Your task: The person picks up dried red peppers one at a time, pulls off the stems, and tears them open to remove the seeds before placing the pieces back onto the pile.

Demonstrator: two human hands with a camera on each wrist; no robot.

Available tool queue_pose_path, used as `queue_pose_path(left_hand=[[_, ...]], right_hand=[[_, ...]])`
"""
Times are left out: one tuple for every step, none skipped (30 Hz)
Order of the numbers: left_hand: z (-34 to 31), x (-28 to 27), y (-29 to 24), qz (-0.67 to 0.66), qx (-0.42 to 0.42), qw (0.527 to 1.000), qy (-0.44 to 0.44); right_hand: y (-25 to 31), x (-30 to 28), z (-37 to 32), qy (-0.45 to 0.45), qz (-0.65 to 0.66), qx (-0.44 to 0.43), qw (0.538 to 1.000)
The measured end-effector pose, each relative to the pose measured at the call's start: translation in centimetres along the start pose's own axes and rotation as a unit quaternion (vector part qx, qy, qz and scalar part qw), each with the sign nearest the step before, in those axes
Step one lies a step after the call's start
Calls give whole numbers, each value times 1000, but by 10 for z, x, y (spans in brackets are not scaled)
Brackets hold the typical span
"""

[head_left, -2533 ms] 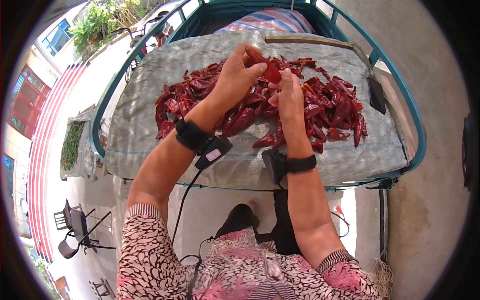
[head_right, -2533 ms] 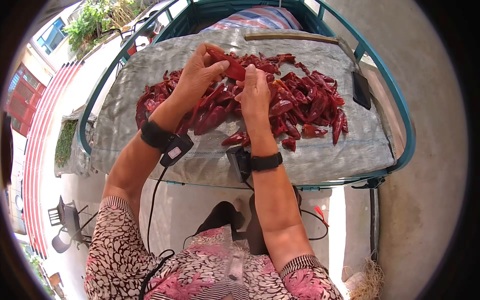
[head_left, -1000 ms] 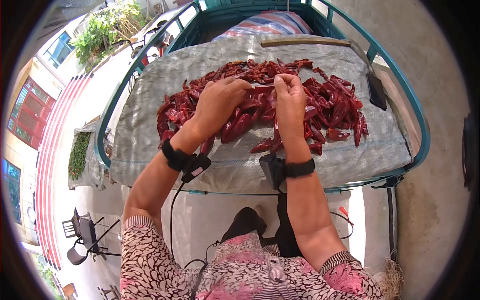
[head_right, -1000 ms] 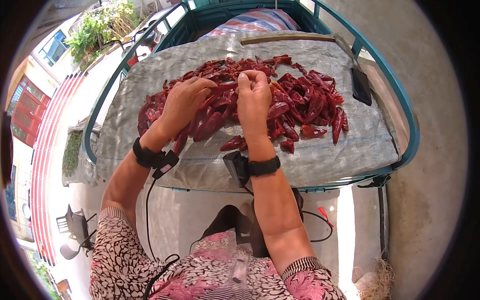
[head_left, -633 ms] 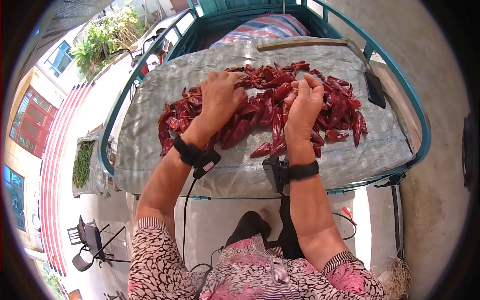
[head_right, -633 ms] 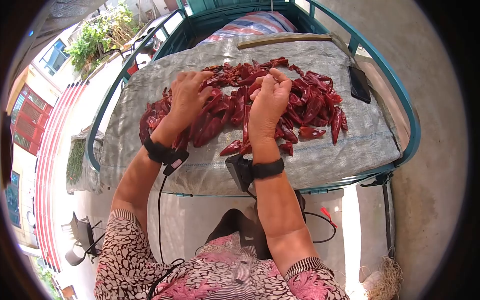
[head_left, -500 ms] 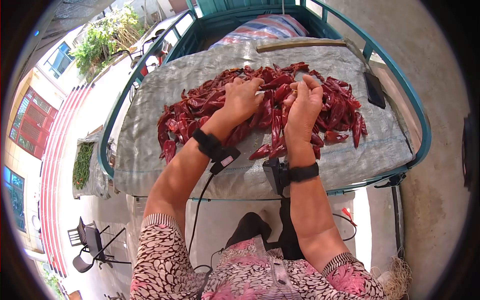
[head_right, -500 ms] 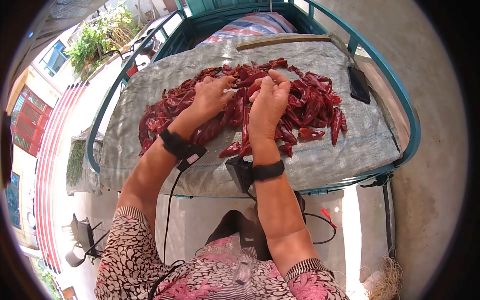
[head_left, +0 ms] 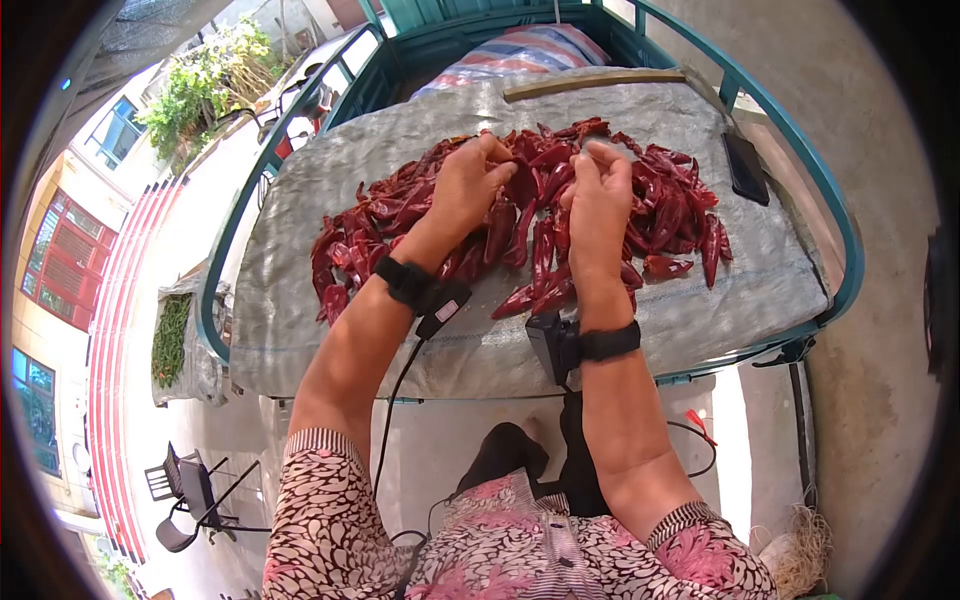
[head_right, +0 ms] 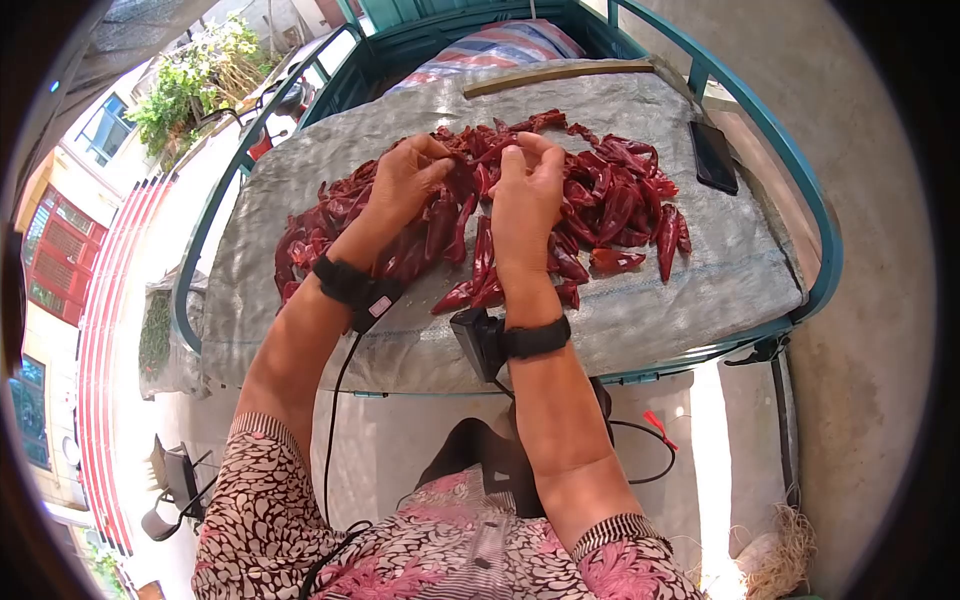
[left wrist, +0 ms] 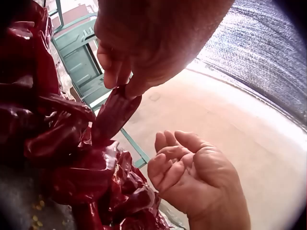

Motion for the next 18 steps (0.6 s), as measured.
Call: queue_pose_path(left_hand=[[-1,-9,0,-48,-26,998,-26],[-2,-18,-8,-22,6,999,-49],[-4,-24,-12,-49,-23,997,-52],[-6,-29,-17,-76,-53,994,-56],[-9,-32,-16,-103,-83,989,-60],[-11,-33,-14,-133,-76,986,-66],[-13,-33,-11,-164,-69,981,-73],[-15,-34,-7,-194,-62,976,-79],[-17,-35,-5,-211,-78,971,-87],[-19,-33,-3,-228,-94,965,-95],[-21,-32,-1,-245,-109,958,-102],[-21,-32,0,-236,-117,960,-95],[-22,-31,0,-227,-126,962,-87],[-22,-29,0,-219,-134,963,-78],[-21,-30,1,-200,-122,968,-93],[-20,-30,1,-180,-110,971,-108],[-18,-30,2,-160,-99,975,-122],[-17,-34,3,-132,-100,976,-144]], right_hand=[[-7,4,1,26,-65,-19,997],[-17,8,1,51,-130,-38,989],[-17,14,-1,77,-194,-57,976],[-22,16,-3,101,-263,-41,959],[-25,18,-6,117,-289,-35,949],[-24,20,-11,133,-315,-30,939],[-25,24,-14,149,-341,-24,928],[-28,24,-13,133,-329,5,935],[-21,25,-14,126,-332,-12,935],[-13,23,-15,118,-334,-28,935],[-4,23,-16,109,-336,-45,934],[4,22,-17,103,-295,-61,948],[5,21,-16,100,-250,-43,962],[6,20,-16,95,-205,-25,974],[5,18,-15,90,-159,-7,983],[2,17,-11,74,-108,-52,990],[0,14,-7,49,-120,-75,989],[6,12,-6,24,-132,-98,986]])
Point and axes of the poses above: each hand's wrist, its own z-axis towards the middle knuckle, its own x-axis out of the palm, y = z × x, the point moved 7 cm from there along z, towards the middle knuckle, and after that the axes turned 2 degrees about -z, right-handed, at the moved point
